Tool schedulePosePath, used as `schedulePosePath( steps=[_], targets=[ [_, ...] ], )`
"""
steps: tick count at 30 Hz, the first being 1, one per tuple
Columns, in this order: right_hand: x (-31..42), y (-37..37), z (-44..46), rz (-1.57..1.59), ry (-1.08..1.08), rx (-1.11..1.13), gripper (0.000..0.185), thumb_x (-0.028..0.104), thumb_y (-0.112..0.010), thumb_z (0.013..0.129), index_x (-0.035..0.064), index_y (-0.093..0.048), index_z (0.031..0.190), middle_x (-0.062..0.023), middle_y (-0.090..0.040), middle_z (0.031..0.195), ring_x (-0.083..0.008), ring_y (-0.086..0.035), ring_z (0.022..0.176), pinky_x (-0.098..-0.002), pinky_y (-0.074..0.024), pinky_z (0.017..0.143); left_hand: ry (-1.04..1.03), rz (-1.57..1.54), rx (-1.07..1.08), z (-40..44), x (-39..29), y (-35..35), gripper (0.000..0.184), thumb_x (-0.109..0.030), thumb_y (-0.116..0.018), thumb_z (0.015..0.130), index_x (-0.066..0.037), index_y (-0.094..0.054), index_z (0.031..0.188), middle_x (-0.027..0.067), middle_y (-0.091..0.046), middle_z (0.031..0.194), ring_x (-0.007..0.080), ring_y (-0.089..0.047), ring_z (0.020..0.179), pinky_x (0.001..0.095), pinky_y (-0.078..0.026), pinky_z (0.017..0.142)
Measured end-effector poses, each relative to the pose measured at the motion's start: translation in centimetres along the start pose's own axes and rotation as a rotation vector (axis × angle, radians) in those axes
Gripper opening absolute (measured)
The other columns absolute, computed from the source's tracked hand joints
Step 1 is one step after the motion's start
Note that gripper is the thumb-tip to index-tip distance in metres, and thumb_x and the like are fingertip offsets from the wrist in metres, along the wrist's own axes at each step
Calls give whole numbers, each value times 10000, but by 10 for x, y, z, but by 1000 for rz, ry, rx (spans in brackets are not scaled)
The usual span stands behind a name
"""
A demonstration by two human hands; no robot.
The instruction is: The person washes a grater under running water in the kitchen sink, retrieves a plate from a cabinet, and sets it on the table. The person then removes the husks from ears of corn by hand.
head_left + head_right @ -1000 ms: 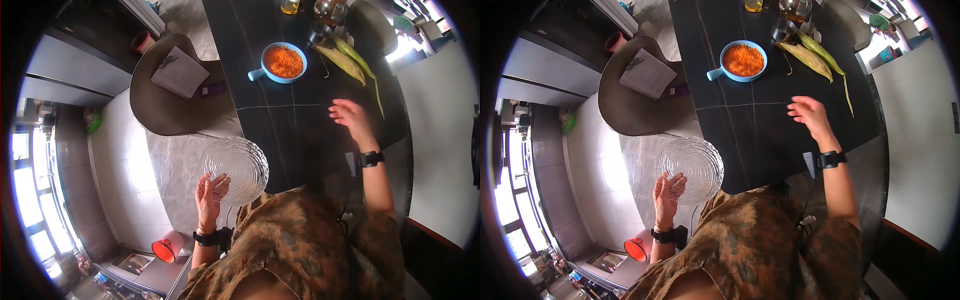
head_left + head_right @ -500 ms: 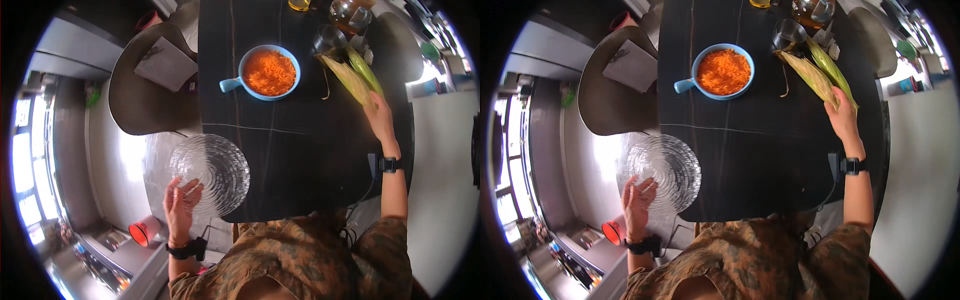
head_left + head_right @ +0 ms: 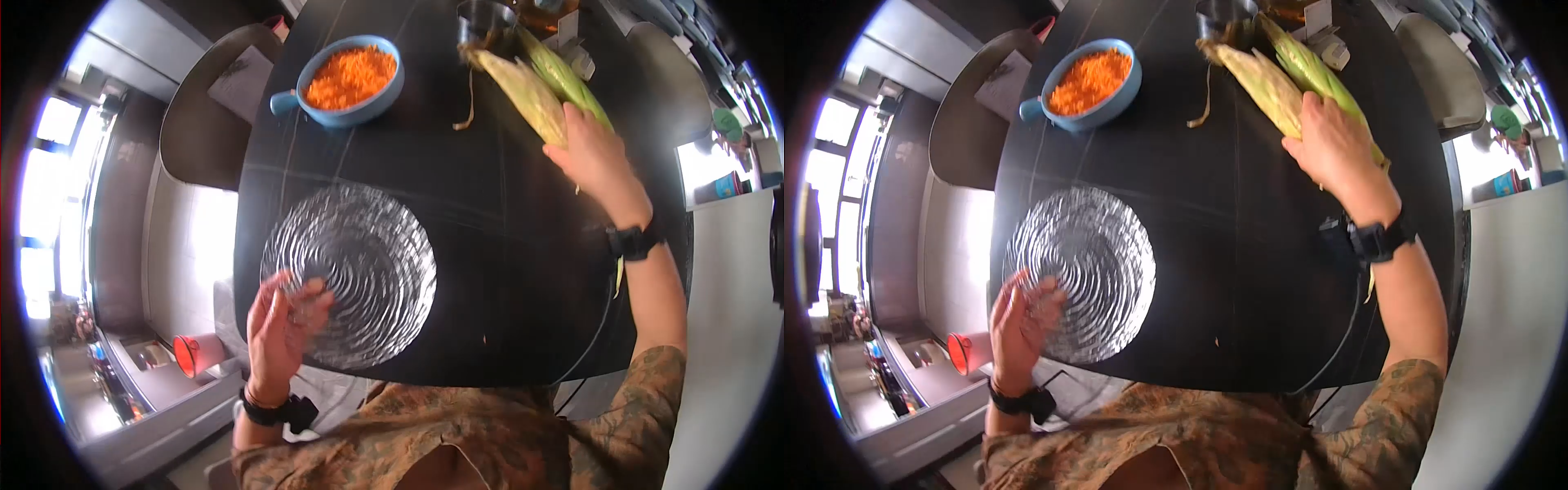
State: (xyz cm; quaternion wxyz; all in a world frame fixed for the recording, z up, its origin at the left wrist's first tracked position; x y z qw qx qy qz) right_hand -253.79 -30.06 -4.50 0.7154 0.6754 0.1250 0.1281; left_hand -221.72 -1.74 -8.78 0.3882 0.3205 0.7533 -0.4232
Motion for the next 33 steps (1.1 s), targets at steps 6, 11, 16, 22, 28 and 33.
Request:
schedulePosePath(
  steps=[6, 11, 16, 22, 28, 33],
  targets=[
    [-26, -41, -44, 1028, -124, 263, 397, 373, -624, 786, -15, -629, 872, -68, -627, 729, -139, -598, 601, -269, -482, 534, -11, -101, 228, 5, 46, -65, 265, -181, -432, 971, -25, -431, 1185, 250, -552, 1140, 358, -581, 1042, 396, -501, 878],
    [-20, -8, -107, 1544, -28, 135, 348, 311, -599, 851, 27, -616, 1051, -15, -633, 914, -90, -590, 793, -237, -460, 684, 1, -117, 397, 20, 77, -112, 267, -159, -425, 967, 57, -418, 1124, 238, -571, 1065, 332, -610, 950, 406, -517, 849],
    [-22, -4, -133, 1606, -45, 120, 330, 295, -586, 855, 24, -611, 1042, -10, -626, 848, -83, -589, 709, -233, -454, 593, 46, -63, 443, 39, 89, -136, 223, -160, -418, 971, 48, -461, 1037, 236, -576, 1056, 321, -604, 970, 400, -532, 846],
    [-22, -6, -117, 1747, -5, 9, 349, 323, -641, 820, 23, -614, 995, -17, -625, 800, -90, -605, 646, -227, -491, 497, 28, -68, 413, 74, 91, -142, 228, -164, -411, 974, 51, -441, 1046, 240, -559, 1077, 339, -595, 973, 425, -521, 856],
    [-14, -18, -103, 1774, 28, 31, 368, 311, -629, 832, 3, -598, 1030, -25, -617, 803, -84, -602, 656, -234, -500, 526, 3, -19, 434, 121, 80, -149, 248, -150, -405, 971, 81, -444, 1053, 231, -556, 1072, 333, -597, 965, 431, -521, 857],
    [-7, -16, -106, 1669, 85, 110, 407, 302, -629, 832, -29, -575, 1062, -36, -606, 840, -78, -581, 711, -221, -483, 614, -50, 82, 306, 151, 56, -154, 174, -62, -421, 943, 74, -471, 1040, 169, -569, 985, 273, -607, 920, 357, -552, 776]
  ],
)
Point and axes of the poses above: each hand's wrist, its own z-axis towards the middle knuckle, its own y-axis out of the back of the hand, x = y × z, the point moved 8 cm from there along z, towards the middle knuckle
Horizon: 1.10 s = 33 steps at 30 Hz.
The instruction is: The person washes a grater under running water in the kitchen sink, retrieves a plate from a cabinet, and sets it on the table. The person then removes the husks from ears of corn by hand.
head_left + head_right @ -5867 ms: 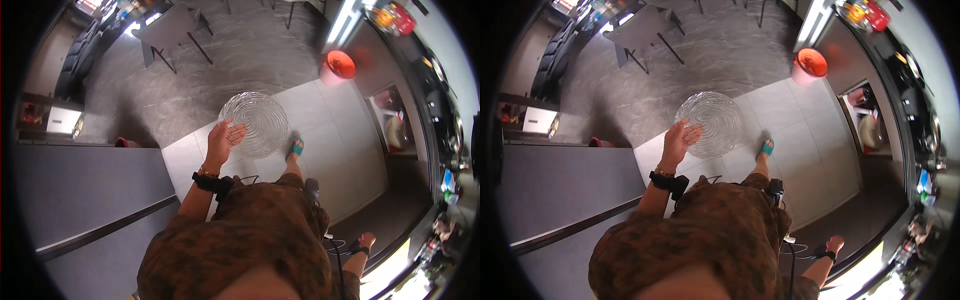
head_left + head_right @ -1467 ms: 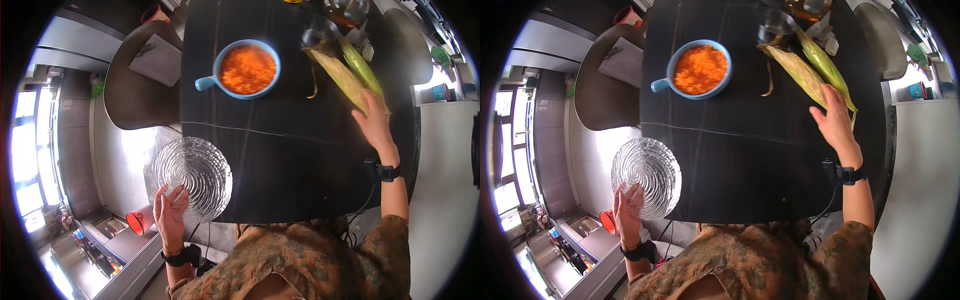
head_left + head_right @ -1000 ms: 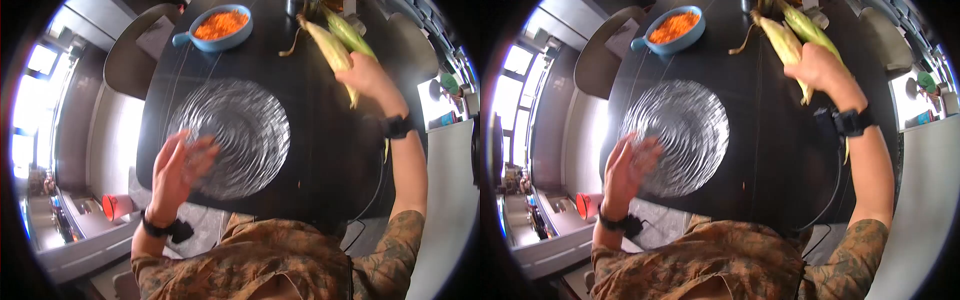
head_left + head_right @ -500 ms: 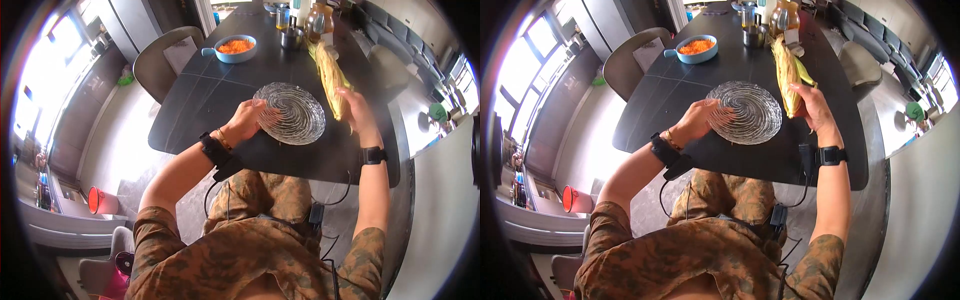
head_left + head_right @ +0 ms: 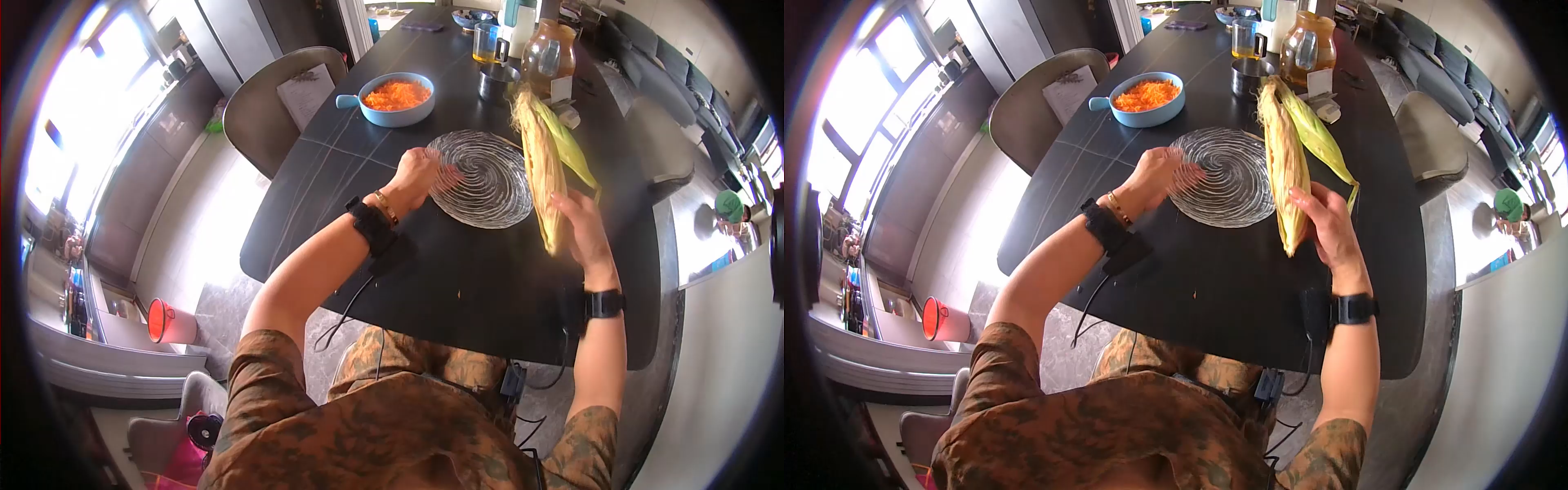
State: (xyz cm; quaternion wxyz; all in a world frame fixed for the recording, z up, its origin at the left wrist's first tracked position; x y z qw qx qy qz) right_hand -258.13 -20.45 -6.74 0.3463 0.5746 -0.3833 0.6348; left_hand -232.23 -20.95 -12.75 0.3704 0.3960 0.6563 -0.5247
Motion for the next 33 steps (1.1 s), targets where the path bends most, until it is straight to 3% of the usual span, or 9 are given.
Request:
schedulePosePath(
  steps=[5, 6, 14, 17, 18, 24, 25, 28, 33],
  targets=[
    [0, -8, -9, 40, 8, -16, 426, 293, -632, 831, -42, -560, 1084, -45, -607, 900, -74, -567, 763, -214, -466, 672, -217, 164, -106, 40, -16, 23, 189, 46, -400, 888, 65, -497, 1048, 130, -577, 961, 196, -599, 854, 288, -527, 704],
    [-1, -12, -9, 41, 0, -4, 449, 299, -646, 818, -47, -555, 1089, -55, -608, 916, -78, -563, 787, -220, -458, 706, -270, 351, -278, 41, -19, 34, 265, 78, -381, 861, 81, -511, 1093, 123, -587, 1001, 179, -592, 883, 271, -501, 716],
    [-7, -51, -22, -144, -1, 151, 502, 341, -678, 776, -46, -552, 1069, -75, -610, 936, -110, -558, 860, -245, -436, 795, -408, 589, -171, 26, -32, 19, 275, -1, -475, 871, 85, -550, 1121, 97, -624, 1057, 114, -562, 966, 240, -446, 851],
    [0, -61, -25, -138, 11, 151, 499, 333, -682, 776, -44, -549, 1074, -72, -612, 934, -107, -560, 869, -245, -434, 813, -528, 973, -212, -11, -68, -7, 266, -38, -479, 879, 57, -569, 1111, 97, -633, 1034, 127, -576, 965, 236, -446, 842],
    [1, -63, -26, -134, 17, 143, 502, 331, -686, 775, -44, -546, 1078, -71, -613, 934, -106, -559, 873, -245, -432, 820, -707, 960, -219, -17, -75, -9, 261, -114, -501, 908, 19, -572, 1123, 96, -637, 1013, 127, -597, 925, 238, -467, 784],
    [26, -87, -18, -277, 115, 3, 494, 237, -737, 772, -71, -522, 1094, -80, -633, 846, -135, -617, 676, -243, -509, 602, -271, 436, 299, -70, -68, -60, 415, -336, -494, 948, 9, -518, 1177, 82, -626, 1000, 121, -605, 910, 251, -495, 767],
    [29, -93, -16, -350, 192, -36, 503, 238, -753, 755, -63, -526, 1088, -80, -634, 834, -137, -619, 682, -243, -507, 608, -290, 477, 309, -75, -65, -62, 505, -410, -517, 919, 32, -509, 1162, 84, -612, 1027, 136, -606, 913, 254, -505, 767],
    [43, -113, -18, -628, 374, -123, 542, 236, -797, 707, -31, -521, 1089, -88, -628, 866, -142, -617, 726, -239, -500, 633, -406, 463, 224, -86, -70, -54, 602, -413, -658, 830, 70, -489, 1146, 133, -606, 1040, 171, -622, 879, 287, -513, 734],
    [36, -138, -12, -427, 351, -50, 540, 275, -739, 777, -31, -479, 1139, -105, -586, 1006, -131, -589, 823, -236, -506, 648, -431, 448, 182, -90, -78, -31, 658, -364, -733, 776, 79, -455, 1175, 152, -591, 1073, 192, -616, 927, 298, -518, 767]
  ],
)
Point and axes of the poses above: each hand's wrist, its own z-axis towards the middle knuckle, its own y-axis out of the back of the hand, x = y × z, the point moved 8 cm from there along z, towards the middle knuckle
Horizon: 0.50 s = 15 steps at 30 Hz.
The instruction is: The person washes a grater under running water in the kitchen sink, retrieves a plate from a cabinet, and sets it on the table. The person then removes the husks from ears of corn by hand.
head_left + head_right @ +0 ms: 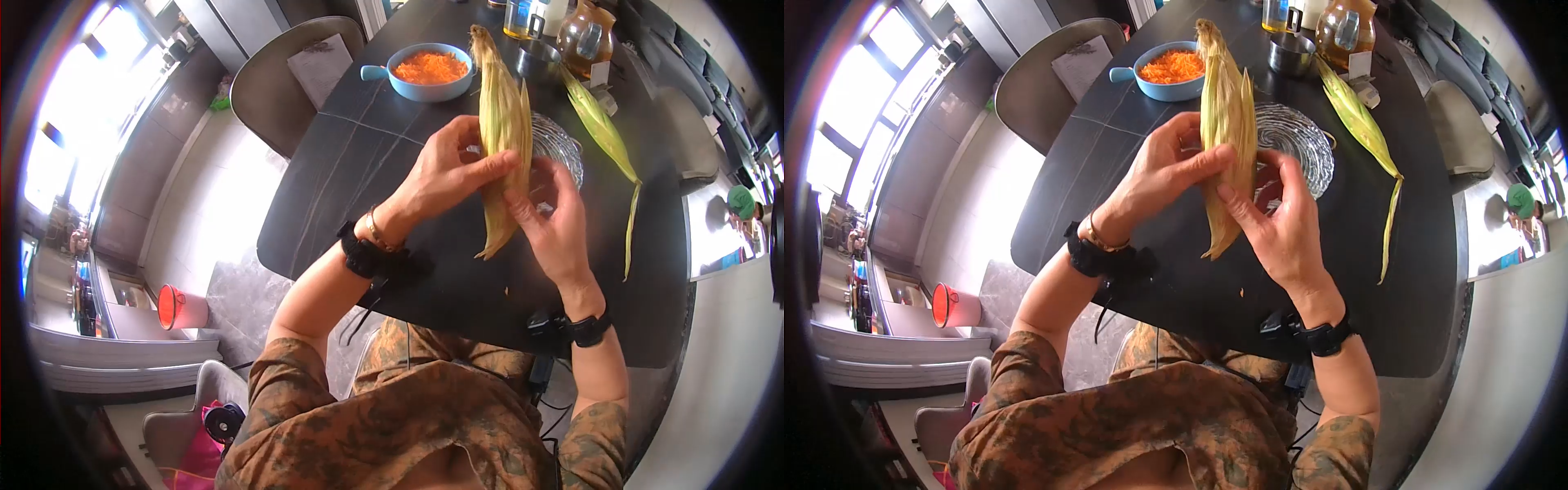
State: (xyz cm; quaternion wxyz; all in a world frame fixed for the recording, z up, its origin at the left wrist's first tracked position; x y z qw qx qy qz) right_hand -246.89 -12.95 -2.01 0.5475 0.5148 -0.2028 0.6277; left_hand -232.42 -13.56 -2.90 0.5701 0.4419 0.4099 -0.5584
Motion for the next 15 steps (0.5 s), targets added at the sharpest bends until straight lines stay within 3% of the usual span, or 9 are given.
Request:
schedulePosePath(
  steps=[1, 4, 12, 15],
  targets=[
    [-7, -6, 0, 93, -26, 0, 525, 279, -727, 790, -31, -481, 1135, -103, -586, 1007, -126, -586, 833, -231, -507, 650, 47, -38, 33, -5, 2, 1, 606, -301, -722, 799, 53, -441, 1203, 115, -572, 1092, 168, -573, 988, 307, -480, 853],
    [-26, -20, -4, 302, -126, 49, 438, 261, -669, 847, -29, -491, 1122, -70, -600, 962, -91, -581, 807, -213, -507, 635, 16, -164, 40, -11, 11, 5, 594, -272, -725, 797, 50, -437, 1206, 110, -571, 1094, 162, -565, 997, 313, -464, 877],
    [-44, -3, -18, 228, -185, -18, 204, 150, -576, 900, 13, -533, 1045, -11, -598, 801, -37, -542, 677, -178, -474, 611, 104, -231, 8, -13, 35, 7, 535, -201, -665, 811, 43, -426, 1223, 97, -570, 1101, 145, -567, 1002, 303, -476, 850],
    [-41, -1, -15, 415, -171, -24, 217, 82, -564, 866, 7, -511, 1062, -59, -601, 934, -74, -554, 801, -232, -477, 737, 66, -379, -57, -11, 36, 14, 489, -143, -631, 824, 45, -425, 1225, 104, -565, 1100, 153, -565, 1008, 326, -494, 825]
  ],
)
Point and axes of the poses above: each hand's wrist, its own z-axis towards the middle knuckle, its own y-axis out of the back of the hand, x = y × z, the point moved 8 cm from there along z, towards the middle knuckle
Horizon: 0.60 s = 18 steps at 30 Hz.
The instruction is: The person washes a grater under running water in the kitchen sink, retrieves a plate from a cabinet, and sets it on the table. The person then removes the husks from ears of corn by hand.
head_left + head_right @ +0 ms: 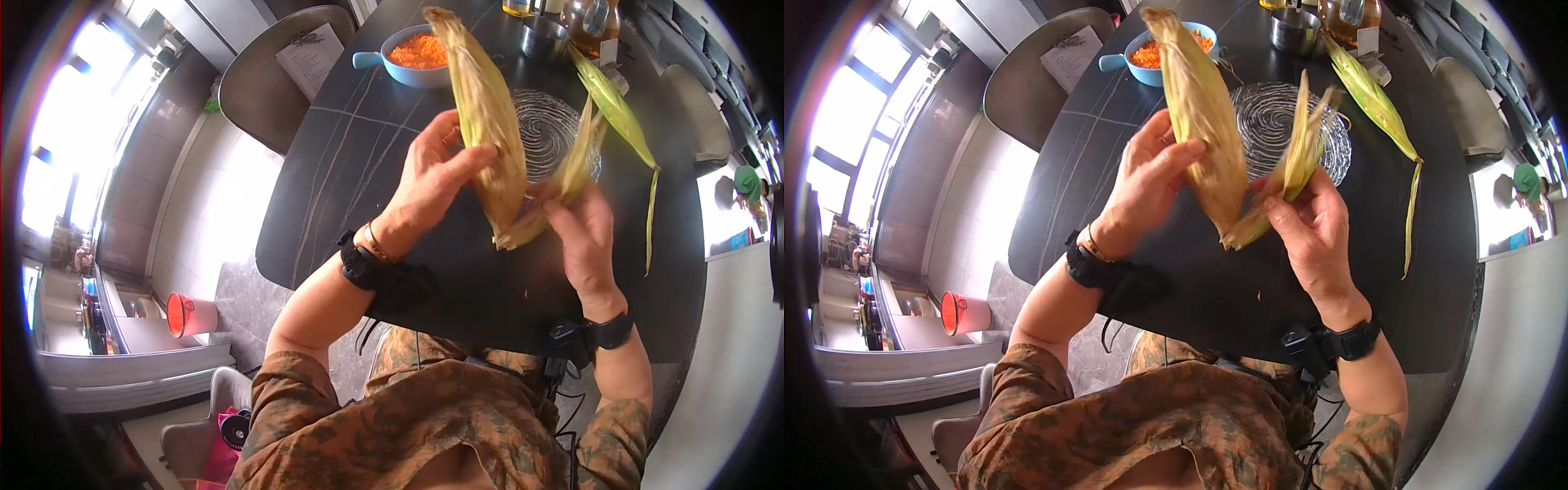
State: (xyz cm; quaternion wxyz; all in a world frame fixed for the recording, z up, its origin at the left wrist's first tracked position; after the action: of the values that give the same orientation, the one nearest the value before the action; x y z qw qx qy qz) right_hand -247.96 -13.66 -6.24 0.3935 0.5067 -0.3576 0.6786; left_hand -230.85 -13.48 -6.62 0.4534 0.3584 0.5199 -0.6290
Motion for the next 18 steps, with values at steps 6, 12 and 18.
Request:
schedulePosePath(
  steps=[6, 12, 18],
  targets=[
    [4, -17, -7, 313, -83, 85, 264, 44, -561, 848, 10, -498, 1102, -65, -582, 1000, -98, -543, 900, -248, -438, 836, 2, -248, 10, -1, -5, 0, 414, -126, -589, 858, 23, -427, 1209, 109, -565, 1112, 191, -580, 1006, 356, -512, 834],
    [1, -22, -14, 161, -62, 211, 195, 150, -542, 928, 31, -526, 1082, -36, -586, 947, -96, -548, 883, -245, -433, 836, -32, -225, -29, 0, -2, -4, 391, -197, -564, 904, 26, -434, 1197, 120, -565, 1105, 214, -587, 1007, 378, -530, 820],
    [13, -25, -12, 289, 129, 198, 195, 201, -472, 962, 25, -527, 1026, -90, -617, 922, -160, -591, 848, -308, -466, 822, -17, -401, -100, 5, -7, 16, 336, -215, -511, 928, 27, -455, 1154, 132, -568, 1100, 242, -590, 1008, 399, -502, 850]
  ],
)
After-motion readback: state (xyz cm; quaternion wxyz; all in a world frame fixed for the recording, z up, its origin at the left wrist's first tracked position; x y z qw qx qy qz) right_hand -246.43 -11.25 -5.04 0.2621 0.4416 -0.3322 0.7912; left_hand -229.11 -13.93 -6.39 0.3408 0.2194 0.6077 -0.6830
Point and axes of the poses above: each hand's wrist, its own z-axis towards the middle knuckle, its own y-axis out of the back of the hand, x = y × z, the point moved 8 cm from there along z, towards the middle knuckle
